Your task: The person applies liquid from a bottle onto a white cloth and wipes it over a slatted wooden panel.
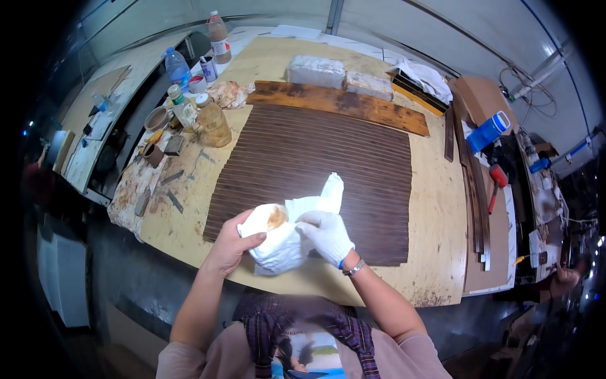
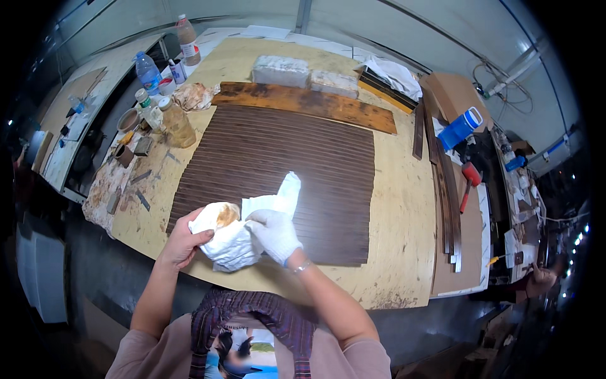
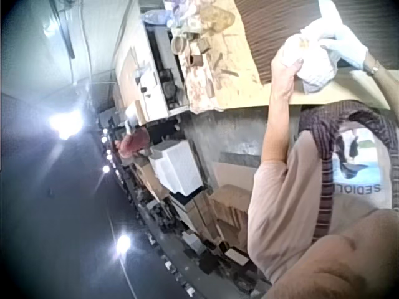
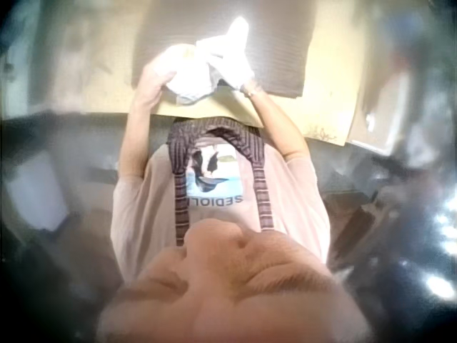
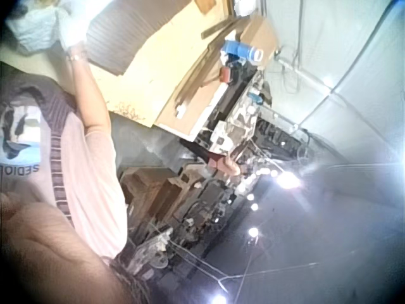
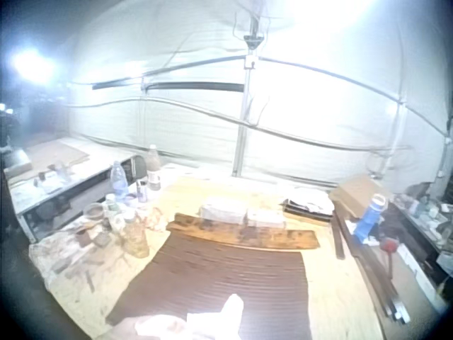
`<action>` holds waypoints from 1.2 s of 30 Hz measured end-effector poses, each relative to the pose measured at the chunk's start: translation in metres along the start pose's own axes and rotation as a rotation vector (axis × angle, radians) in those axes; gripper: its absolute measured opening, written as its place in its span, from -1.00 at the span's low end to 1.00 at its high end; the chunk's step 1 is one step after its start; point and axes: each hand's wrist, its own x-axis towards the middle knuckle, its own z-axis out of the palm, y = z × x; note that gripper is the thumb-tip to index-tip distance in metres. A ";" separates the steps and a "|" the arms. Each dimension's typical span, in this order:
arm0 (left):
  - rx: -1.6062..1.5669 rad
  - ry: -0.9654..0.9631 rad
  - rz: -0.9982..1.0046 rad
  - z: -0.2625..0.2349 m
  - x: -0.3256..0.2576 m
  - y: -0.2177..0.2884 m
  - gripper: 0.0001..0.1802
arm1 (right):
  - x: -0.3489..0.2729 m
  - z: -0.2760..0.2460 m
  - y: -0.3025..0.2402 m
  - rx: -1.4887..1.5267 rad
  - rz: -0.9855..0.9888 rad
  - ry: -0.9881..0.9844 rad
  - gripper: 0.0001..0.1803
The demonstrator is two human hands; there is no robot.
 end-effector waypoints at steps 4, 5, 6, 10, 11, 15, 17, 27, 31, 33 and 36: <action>0.010 0.049 0.022 -0.047 -0.003 0.011 -0.47 | 0.009 0.013 -0.006 0.056 0.033 0.194 -0.80; 0.031 0.057 -0.003 -0.060 -0.004 0.017 -0.49 | 0.012 0.015 -0.007 0.042 0.035 0.250 -0.81; 0.052 0.066 -0.028 -0.076 -0.005 0.023 -0.51 | 0.015 0.014 -0.009 0.141 0.069 0.283 -0.83; 0.049 0.059 0.053 -0.133 -0.003 0.030 -0.66 | 0.029 0.033 -0.032 -0.026 -0.002 0.389 -0.84; 0.037 0.057 0.091 -0.138 -0.002 0.034 -0.68 | 0.034 0.047 -0.032 -0.137 -0.122 0.473 -0.83; -0.073 -0.037 0.131 -0.158 0.006 0.046 -0.68 | 0.041 0.091 -0.058 -0.273 -0.167 0.495 -0.78; -0.130 -0.085 0.123 -0.164 0.011 0.052 -0.67 | 0.046 0.109 -0.069 -0.194 -0.104 0.359 -0.71; 0.518 -0.531 0.516 -0.152 0.017 0.058 -0.61 | 0.065 0.157 -0.069 0.861 0.245 0.003 -0.56; 0.548 -0.578 0.241 -0.139 0.001 0.049 -0.60 | 0.056 0.142 -0.065 0.823 0.250 0.055 -0.65; 0.456 -0.551 0.105 -0.151 0.001 0.039 -0.61 | 0.047 0.137 -0.055 1.063 0.151 0.139 -0.66; 0.538 -0.302 0.233 -0.168 0.014 0.042 -0.65 | 0.040 0.127 -0.052 1.153 0.146 0.189 -0.66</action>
